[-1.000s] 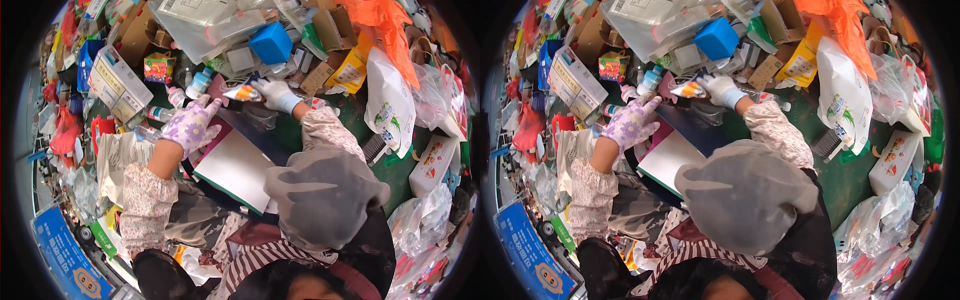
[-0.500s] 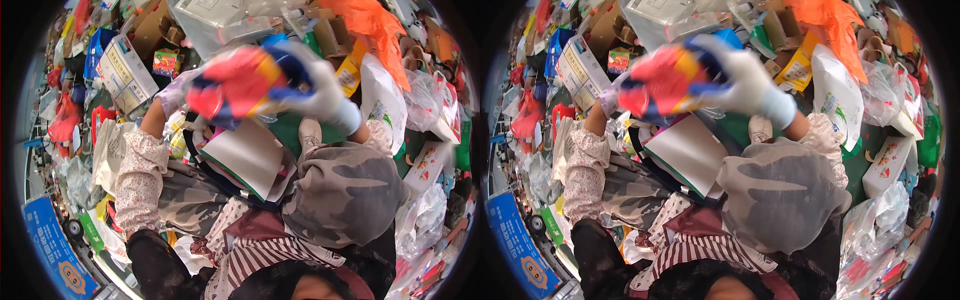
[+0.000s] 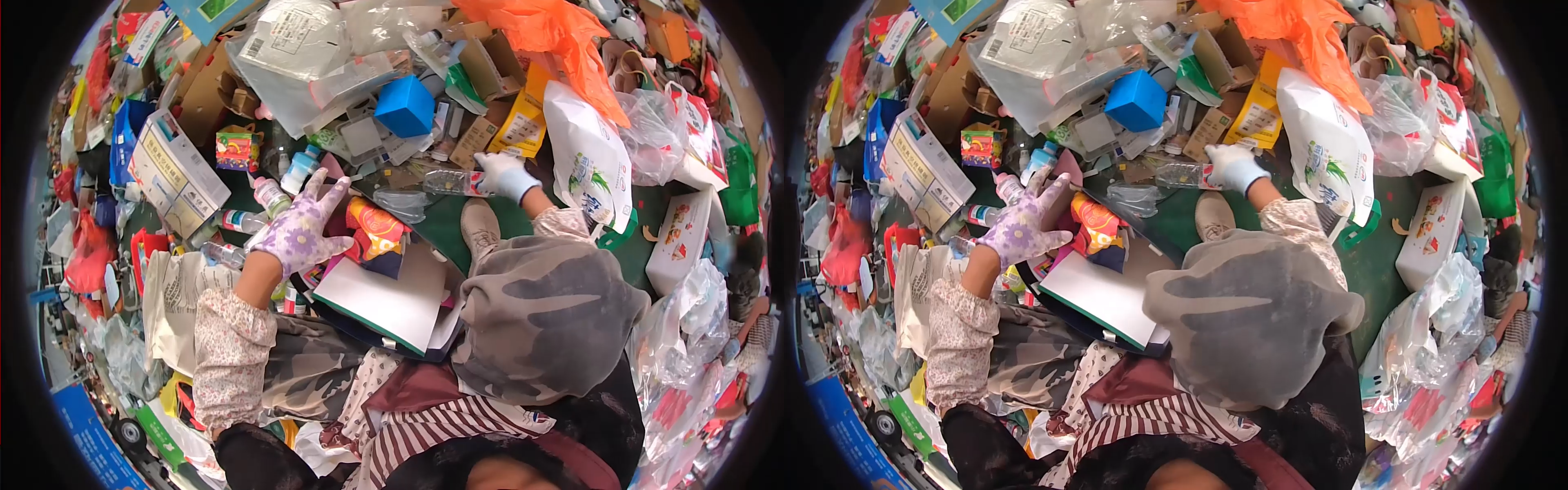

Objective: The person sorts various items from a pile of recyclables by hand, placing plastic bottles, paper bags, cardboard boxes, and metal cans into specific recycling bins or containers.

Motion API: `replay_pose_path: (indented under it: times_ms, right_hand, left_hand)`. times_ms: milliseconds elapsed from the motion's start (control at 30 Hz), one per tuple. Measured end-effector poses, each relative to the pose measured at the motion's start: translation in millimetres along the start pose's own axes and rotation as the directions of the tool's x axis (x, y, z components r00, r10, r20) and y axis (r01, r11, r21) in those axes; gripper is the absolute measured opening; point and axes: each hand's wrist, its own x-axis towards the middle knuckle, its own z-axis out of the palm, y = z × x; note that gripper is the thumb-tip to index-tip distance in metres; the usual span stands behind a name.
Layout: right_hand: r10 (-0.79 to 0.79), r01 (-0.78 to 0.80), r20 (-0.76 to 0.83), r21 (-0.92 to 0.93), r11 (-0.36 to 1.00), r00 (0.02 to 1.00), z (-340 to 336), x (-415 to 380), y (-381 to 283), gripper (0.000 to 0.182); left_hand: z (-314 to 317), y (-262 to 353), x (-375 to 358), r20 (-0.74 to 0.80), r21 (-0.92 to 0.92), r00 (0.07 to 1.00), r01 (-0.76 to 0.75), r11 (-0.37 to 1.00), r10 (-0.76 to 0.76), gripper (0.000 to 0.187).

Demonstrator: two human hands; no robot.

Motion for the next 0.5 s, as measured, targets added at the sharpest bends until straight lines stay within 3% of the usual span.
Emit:
replay_pose_path:
  times_ms: [67,133,233,333,367,400,433,500]
  right_hand:
    - [-0.077,0.072,-0.027,-0.141,0.987,0.997,25,-2,-12,0.07]
    - [-0.104,0.092,-0.1,-0.121,0.988,0.989,51,9,-24,0.062]
    - [-0.203,0.193,-0.045,-0.161,0.968,0.978,40,7,-40,0.06]
    - [-0.251,0.266,-0.112,0.147,0.953,0.962,35,16,-22,0.062]
    - [-0.103,0.174,-0.19,0.413,0.894,0.976,24,12,-14,0.061]
    - [0.059,0.165,-0.264,0.746,0.645,0.963,24,15,-2,0.054]
    - [0.239,0.134,-0.377,0.737,0.663,0.895,24,21,13,0.053]
    - [0.528,-0.016,-0.548,0.684,0.729,0.649,23,31,53,0.056]
  left_hand:
    - [-10,5,0,0.028,-0.001,0.999,0.025,1.0,-0.025,0.083]
    - [-16,8,0,0.053,-0.019,0.997,0.055,0.998,-0.054,0.079]
    - [-19,10,1,0.062,-0.034,0.993,0.1,0.994,-0.098,0.075]
    - [-10,5,0,0.015,0.005,0.999,0.047,0.999,-0.047,0.075]
    - [-10,5,1,0.03,0.014,0.998,0.063,0.998,-0.064,0.076]
    - [-12,6,1,0.056,-0.001,0.994,0.094,0.996,-0.094,0.076]
    - [-13,7,1,0.068,0.02,0.992,0.107,0.994,-0.108,0.076]
    - [-11,6,1,0.071,0.032,0.99,0.117,0.993,-0.119,0.075]
